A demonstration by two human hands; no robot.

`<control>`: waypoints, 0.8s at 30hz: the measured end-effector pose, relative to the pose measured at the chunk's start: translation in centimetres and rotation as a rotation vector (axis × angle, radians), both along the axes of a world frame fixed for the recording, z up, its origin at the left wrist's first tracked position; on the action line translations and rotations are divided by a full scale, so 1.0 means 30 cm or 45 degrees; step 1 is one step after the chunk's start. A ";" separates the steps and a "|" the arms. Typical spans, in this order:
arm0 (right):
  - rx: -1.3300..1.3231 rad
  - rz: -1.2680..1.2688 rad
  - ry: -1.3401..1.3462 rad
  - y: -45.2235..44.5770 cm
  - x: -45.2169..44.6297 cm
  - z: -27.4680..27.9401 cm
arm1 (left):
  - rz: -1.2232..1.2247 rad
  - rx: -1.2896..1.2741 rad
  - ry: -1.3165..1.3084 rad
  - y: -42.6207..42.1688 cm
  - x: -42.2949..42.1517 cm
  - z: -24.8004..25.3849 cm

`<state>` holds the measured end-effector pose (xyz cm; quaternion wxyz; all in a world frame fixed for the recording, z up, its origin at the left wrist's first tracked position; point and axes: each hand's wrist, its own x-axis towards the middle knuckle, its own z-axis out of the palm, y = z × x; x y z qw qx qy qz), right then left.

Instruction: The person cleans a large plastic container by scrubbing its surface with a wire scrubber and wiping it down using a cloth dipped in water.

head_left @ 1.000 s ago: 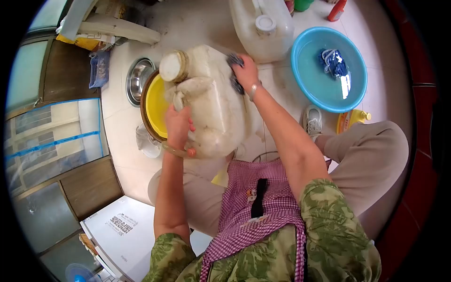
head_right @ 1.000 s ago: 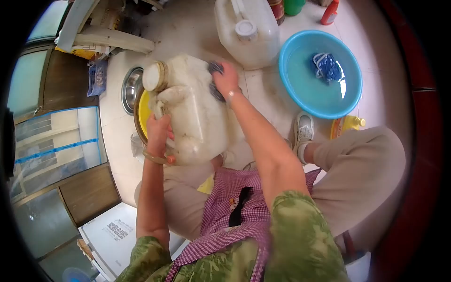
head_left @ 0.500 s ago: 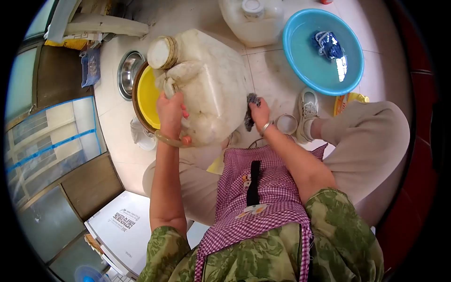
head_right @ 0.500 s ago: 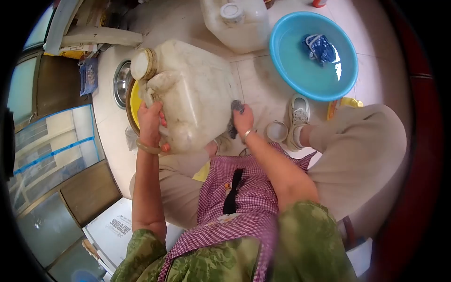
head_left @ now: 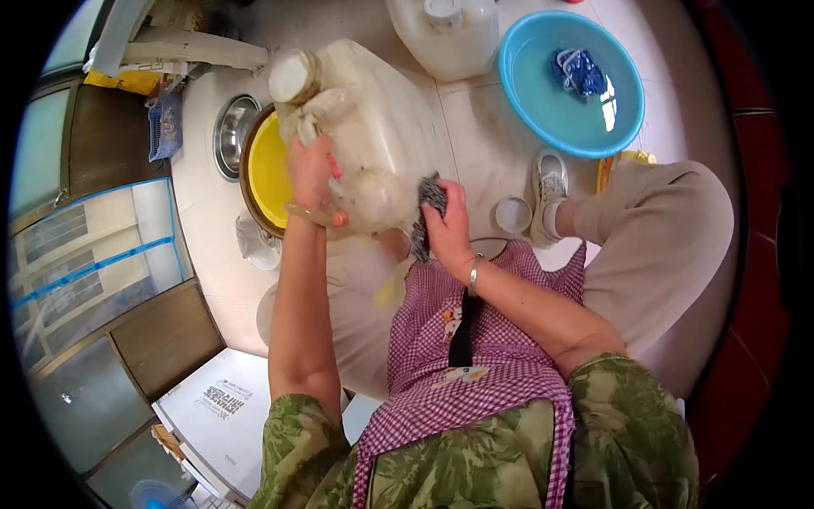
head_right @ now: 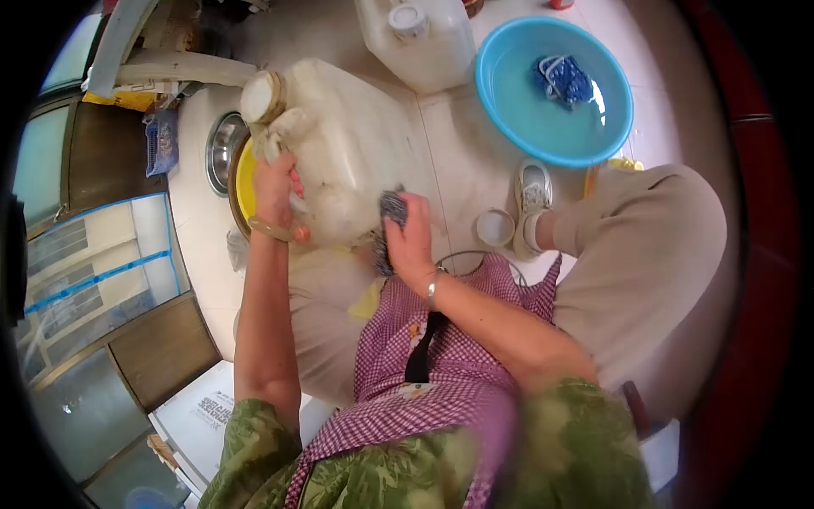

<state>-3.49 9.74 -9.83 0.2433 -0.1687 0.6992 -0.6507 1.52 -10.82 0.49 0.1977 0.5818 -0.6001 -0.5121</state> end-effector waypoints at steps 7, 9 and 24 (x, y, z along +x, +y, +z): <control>0.302 -0.016 -0.073 -0.128 -0.130 -0.285 | 0.068 0.044 0.022 -0.003 -0.033 0.019; 0.528 0.012 -0.348 -0.053 -0.062 -0.463 | 0.062 0.053 0.046 0.004 -0.055 0.015; 0.366 -0.174 -1.169 -0.150 -0.191 -0.696 | 0.102 0.032 -0.054 0.020 -0.118 0.024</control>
